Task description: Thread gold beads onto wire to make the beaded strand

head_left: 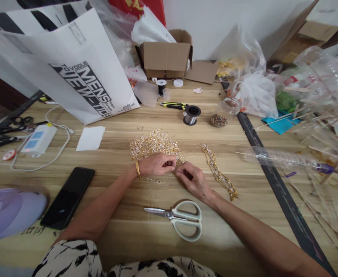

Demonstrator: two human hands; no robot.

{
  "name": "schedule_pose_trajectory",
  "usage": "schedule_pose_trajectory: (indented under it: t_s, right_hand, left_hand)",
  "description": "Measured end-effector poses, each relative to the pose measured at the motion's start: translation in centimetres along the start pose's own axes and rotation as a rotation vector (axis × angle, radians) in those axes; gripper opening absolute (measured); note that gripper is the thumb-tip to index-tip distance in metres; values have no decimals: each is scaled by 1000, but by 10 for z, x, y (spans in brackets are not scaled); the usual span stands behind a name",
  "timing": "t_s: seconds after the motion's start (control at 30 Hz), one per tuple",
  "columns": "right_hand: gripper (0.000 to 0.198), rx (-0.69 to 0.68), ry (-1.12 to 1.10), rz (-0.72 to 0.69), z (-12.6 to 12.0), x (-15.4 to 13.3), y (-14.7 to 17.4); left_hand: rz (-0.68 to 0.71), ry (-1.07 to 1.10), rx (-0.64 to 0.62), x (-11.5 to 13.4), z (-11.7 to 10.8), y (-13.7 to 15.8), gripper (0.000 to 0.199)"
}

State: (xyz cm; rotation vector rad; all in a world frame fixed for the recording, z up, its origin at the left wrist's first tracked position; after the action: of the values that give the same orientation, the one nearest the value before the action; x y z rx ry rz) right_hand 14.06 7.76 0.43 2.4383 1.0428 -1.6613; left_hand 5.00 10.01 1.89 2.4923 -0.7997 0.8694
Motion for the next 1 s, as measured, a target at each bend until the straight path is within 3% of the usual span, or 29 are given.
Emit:
schedule_pose_trajectory:
  t_s: [0.3, 0.73, 1.0]
  right_hand:
    - [11, 22, 17, 5, -2, 0, 0]
    - [13, 20, 14, 1, -2, 0, 0]
    - [11, 19, 6, 9, -1, 2, 0]
  left_hand:
    - [-26, -26, -24, 3, 1, 1, 37]
    - [-3, 48, -25, 4, 5, 0, 31]
    - [0, 39, -17, 0, 4, -1, 16]
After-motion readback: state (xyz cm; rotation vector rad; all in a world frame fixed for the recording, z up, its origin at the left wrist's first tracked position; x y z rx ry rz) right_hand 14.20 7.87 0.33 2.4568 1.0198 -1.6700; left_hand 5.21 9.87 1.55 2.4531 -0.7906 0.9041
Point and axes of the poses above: each hand's wrist, its own y-axis away from the middle knuckle, its own z-axis out of the palm, x = y × z, the point moved 9 cm from there along -y, towards the middle knuckle, and after that the axes turned 6 degrees about -z, right-handed, at the moved point
